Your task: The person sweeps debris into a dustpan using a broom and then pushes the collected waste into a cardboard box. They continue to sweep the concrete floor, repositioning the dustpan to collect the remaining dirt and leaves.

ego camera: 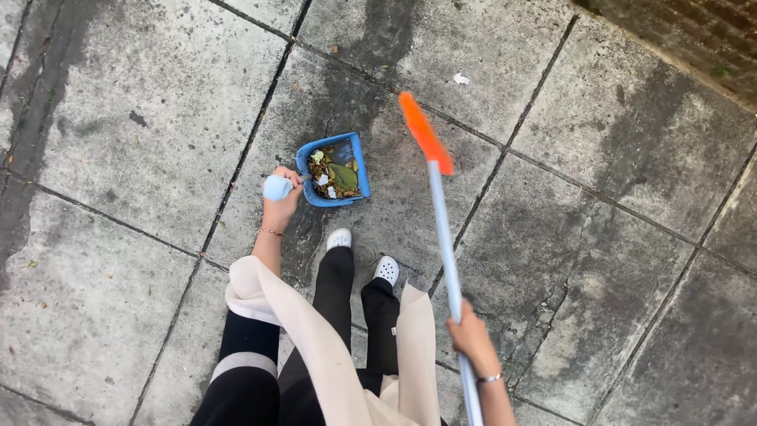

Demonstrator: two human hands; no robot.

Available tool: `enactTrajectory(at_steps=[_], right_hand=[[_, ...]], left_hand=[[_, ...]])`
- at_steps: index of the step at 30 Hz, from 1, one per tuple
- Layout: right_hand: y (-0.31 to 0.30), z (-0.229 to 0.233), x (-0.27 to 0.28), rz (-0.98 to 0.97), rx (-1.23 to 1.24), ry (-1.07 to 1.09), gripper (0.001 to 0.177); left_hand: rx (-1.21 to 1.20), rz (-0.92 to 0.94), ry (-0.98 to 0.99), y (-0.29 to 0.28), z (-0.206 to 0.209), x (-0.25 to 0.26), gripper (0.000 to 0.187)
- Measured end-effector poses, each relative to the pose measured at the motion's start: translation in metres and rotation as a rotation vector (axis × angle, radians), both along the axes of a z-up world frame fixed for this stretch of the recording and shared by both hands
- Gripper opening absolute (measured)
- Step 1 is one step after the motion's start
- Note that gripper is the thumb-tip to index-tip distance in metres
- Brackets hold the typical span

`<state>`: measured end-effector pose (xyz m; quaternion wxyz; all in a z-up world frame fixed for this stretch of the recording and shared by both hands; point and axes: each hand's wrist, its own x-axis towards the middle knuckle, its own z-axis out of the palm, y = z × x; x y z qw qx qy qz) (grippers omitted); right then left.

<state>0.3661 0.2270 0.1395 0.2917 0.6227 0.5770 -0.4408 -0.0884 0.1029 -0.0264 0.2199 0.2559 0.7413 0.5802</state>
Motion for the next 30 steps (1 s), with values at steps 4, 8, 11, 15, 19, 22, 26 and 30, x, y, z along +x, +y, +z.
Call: enactTrajectory(at_steps=[4,8,11,15,19,22,26,30], right_hand=[[0.020,-0.106,0.041,-0.022,0.125,-0.007,0.047],[-0.022,-0.169,0.028,0.046,0.161,-0.044,0.046],[-0.072,-0.177,-0.027,0.051,0.071,0.059,0.051],[-0.129,-0.145,-0.044,0.177,0.140,0.599,0.045],[-0.109,-0.088,-0.041,0.236,0.178,0.571,0.054],[-0.051,-0.070,-0.053,0.090,0.032,0.086,0.066],[0.018,-0.146,-0.027,0.100,0.175,-0.012,0.051],[0.003,-0.229,0.000,0.224,0.177,-0.007,0.048]], left_hand=[[0.004,-0.017,-0.087,0.000,-0.006,-0.014,0.028],[0.024,-0.056,-0.060,0.000,0.006,-0.019,0.027],[0.041,-0.077,-0.054,0.007,0.025,-0.029,0.027],[0.003,-0.083,-0.098,0.006,0.030,-0.031,0.027],[0.056,-0.063,-0.178,0.009,0.019,-0.039,0.026],[0.075,-0.073,-0.144,0.010,0.019,-0.041,0.026],[0.051,-0.074,-0.157,0.009,0.018,-0.041,0.025],[0.080,-0.110,-0.158,0.008,0.024,-0.044,0.026]])
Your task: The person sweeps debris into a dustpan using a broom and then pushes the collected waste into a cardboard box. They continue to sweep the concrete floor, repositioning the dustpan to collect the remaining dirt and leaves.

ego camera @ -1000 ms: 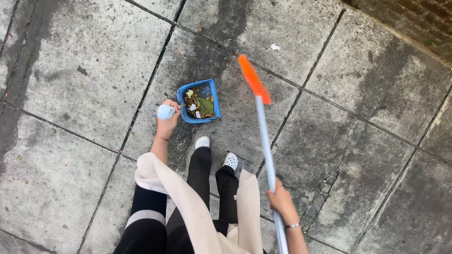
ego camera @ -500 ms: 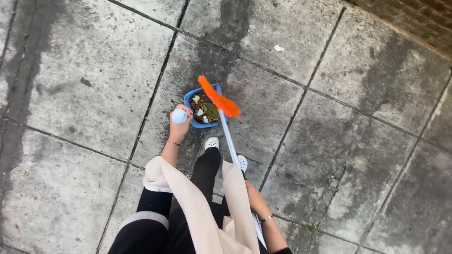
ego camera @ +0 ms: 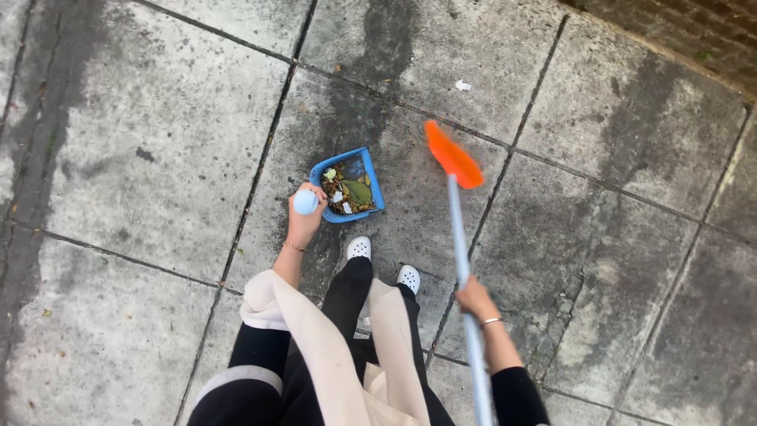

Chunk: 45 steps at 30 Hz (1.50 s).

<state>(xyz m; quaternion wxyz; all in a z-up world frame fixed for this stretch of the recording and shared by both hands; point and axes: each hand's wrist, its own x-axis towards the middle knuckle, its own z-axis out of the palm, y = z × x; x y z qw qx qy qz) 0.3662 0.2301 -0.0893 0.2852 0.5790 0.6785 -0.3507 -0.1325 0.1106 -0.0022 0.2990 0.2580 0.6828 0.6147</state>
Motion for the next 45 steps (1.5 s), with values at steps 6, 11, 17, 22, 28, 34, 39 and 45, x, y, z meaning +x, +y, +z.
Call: enactTrajectory(at_steps=[6,11,17,22,28,34,39,45], right_hand=[[-0.097,0.135,-0.058,-0.023,-0.208,0.232,0.049],[-0.072,0.216,-0.050,-0.190,-0.357,0.128,0.058],[-0.038,0.119,-0.049,-0.195,-0.217,0.067,0.049],[-0.083,0.124,-0.090,-0.194,-0.295,0.165,0.051],[-0.113,0.141,-0.050,0.054,-0.161,0.721,0.058],[-0.045,0.202,-0.067,-0.409,-0.353,0.452,0.058],[0.055,0.196,-0.071,-0.640,-0.192,0.453,0.046],[0.213,0.183,-0.070,-0.494,0.089,0.316,0.029]], left_hand=[[0.038,0.090,-0.085,-0.001,-0.023,-0.012,0.028],[0.089,0.110,-0.155,-0.002,-0.023,-0.004,0.029],[-0.028,0.023,-0.037,0.003,-0.006,0.002,0.027],[-0.002,-0.005,-0.058,0.011,-0.008,-0.005,0.026],[0.146,0.261,-0.094,0.027,-0.019,-0.032,0.028],[0.173,0.354,-0.185,0.076,-0.007,-0.032,0.030],[0.274,0.343,-0.253,0.138,0.004,-0.038,0.033],[0.229,0.311,-0.197,0.231,-0.018,-0.038,0.026]])
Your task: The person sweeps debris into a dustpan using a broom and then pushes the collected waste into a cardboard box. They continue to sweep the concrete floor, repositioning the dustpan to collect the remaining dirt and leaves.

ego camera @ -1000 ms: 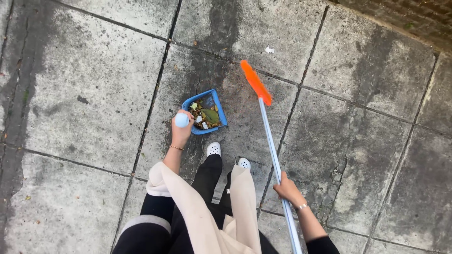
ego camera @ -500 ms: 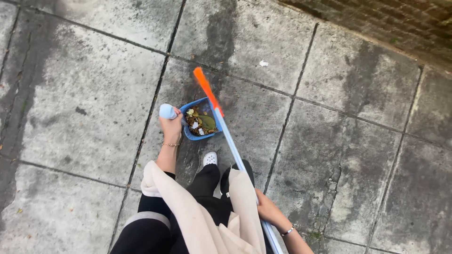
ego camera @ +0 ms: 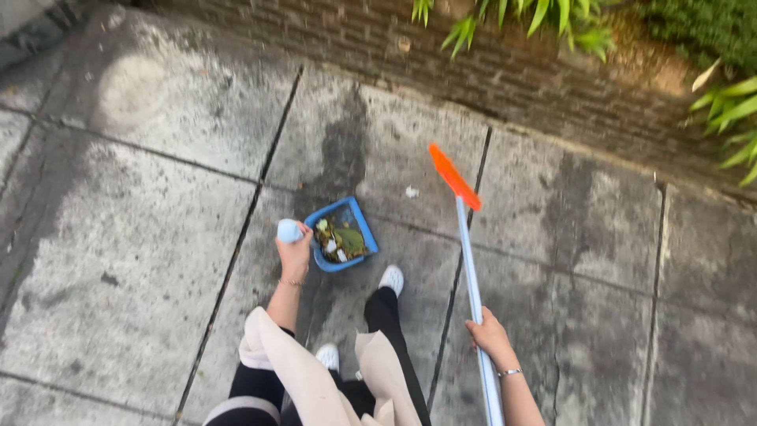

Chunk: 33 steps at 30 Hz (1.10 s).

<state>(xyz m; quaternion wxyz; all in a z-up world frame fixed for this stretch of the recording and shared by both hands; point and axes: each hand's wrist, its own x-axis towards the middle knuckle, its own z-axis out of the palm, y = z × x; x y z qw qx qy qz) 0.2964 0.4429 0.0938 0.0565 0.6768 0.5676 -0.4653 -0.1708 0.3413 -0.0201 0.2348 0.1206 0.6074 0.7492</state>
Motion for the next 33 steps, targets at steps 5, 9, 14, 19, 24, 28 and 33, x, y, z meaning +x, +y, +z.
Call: enactTrajectory(at_steps=[5,9,14,19,24,28,33], right_hand=[[0.122,-0.048,0.022,0.031,-0.004,-0.052,0.034],[0.184,-0.095,0.020,0.176,0.045,-0.064,0.038],[0.151,-0.171,0.039,0.366,0.009,-0.190,0.044],[0.087,-0.023,0.014,0.382,-0.359,-0.042,0.059],[0.097,0.027,0.026,0.508,-0.346,-0.106,0.080],[0.147,-0.060,0.037,0.593,-0.080,-0.137,0.073],[0.151,-0.167,0.017,0.565,-0.041,-0.231,0.062]], left_hand=[[-0.191,-0.011,0.085,0.083,0.007,0.008,0.018],[-0.535,-0.089,0.244,0.123,0.014,0.022,0.014],[-0.550,-0.085,0.320,0.152,0.008,0.032,0.015],[-0.581,-0.112,0.243,0.160,0.023,0.042,0.017],[-0.472,-0.129,0.202,0.144,0.023,0.049,0.012],[-0.443,-0.112,0.218,0.131,0.027,0.051,0.012],[-0.371,-0.103,0.260,0.111,0.025,0.057,0.014]])
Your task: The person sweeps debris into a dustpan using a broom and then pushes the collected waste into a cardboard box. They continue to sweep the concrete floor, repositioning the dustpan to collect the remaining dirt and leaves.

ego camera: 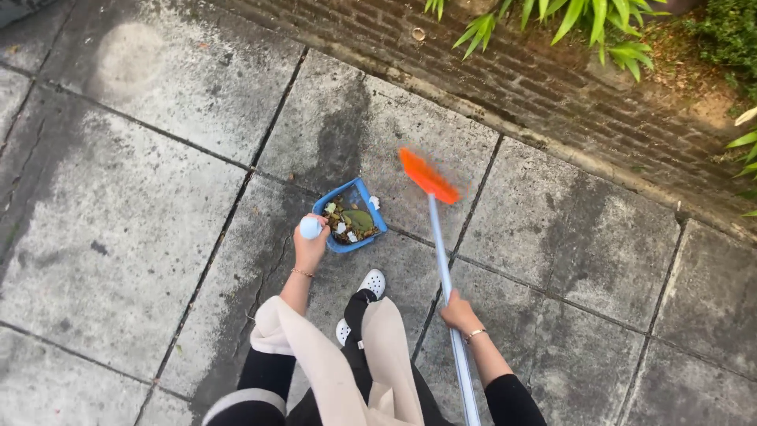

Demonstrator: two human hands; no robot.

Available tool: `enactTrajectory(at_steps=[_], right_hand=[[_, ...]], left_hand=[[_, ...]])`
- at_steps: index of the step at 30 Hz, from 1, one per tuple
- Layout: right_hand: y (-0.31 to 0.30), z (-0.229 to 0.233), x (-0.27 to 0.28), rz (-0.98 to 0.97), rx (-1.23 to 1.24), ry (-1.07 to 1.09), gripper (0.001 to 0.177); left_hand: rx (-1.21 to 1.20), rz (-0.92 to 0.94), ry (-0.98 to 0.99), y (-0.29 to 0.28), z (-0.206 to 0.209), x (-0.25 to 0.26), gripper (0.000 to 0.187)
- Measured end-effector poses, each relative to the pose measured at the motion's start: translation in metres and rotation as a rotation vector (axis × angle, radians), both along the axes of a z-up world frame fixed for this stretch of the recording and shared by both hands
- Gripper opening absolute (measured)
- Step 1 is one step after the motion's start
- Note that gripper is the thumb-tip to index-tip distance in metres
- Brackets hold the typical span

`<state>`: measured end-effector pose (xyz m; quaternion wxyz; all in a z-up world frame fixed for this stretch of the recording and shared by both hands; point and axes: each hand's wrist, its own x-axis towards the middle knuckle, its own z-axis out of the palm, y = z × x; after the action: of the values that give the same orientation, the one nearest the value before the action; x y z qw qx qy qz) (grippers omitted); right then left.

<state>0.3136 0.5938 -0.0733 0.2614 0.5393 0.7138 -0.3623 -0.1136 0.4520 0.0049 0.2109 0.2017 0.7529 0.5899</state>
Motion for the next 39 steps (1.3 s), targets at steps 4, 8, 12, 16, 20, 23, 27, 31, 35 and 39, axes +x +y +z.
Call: enactTrajectory(at_steps=[4,8,12,16,20,23,27,31,35,39], right_hand=[[-0.060,0.065,-0.019,0.017,-0.173,0.057,0.062],[-0.104,0.185,-0.026,0.104,-0.287,0.086,0.064],[-0.099,0.215,-0.020,0.119,-0.322,0.082,0.078],[-0.051,0.199,-0.036,0.123,-0.249,0.132,0.070],[0.033,0.118,-0.076,0.098,-0.091,0.186,0.051],[0.075,0.083,-0.111,0.100,0.009,0.107,0.051],[0.118,-0.081,-0.102,0.360,0.084,-0.087,0.059],[0.026,-0.065,-0.075,0.544,0.014,0.067,0.056],[-0.011,0.121,-0.084,0.599,-0.278,0.009,0.079],[0.026,0.203,-0.100,0.632,-0.332,-0.112,0.082]], left_hand=[[0.053,0.082,0.003,-0.012,0.001,0.017,0.016],[0.104,0.190,0.014,-0.046,-0.005,0.021,0.016],[0.182,0.283,0.038,-0.091,-0.006,0.021,0.019],[0.110,0.417,-0.086,-0.138,-0.006,0.029,0.020],[0.171,0.533,-0.060,-0.167,0.000,0.008,0.025],[0.172,0.609,-0.074,-0.182,-0.005,0.004,0.026],[0.085,0.661,-0.177,-0.190,-0.016,-0.001,0.026],[0.138,0.672,-0.130,-0.176,-0.022,-0.002,0.026],[0.068,0.670,-0.088,-0.178,-0.033,-0.011,0.026],[0.164,0.694,-0.094,-0.175,-0.044,-0.011,0.026]])
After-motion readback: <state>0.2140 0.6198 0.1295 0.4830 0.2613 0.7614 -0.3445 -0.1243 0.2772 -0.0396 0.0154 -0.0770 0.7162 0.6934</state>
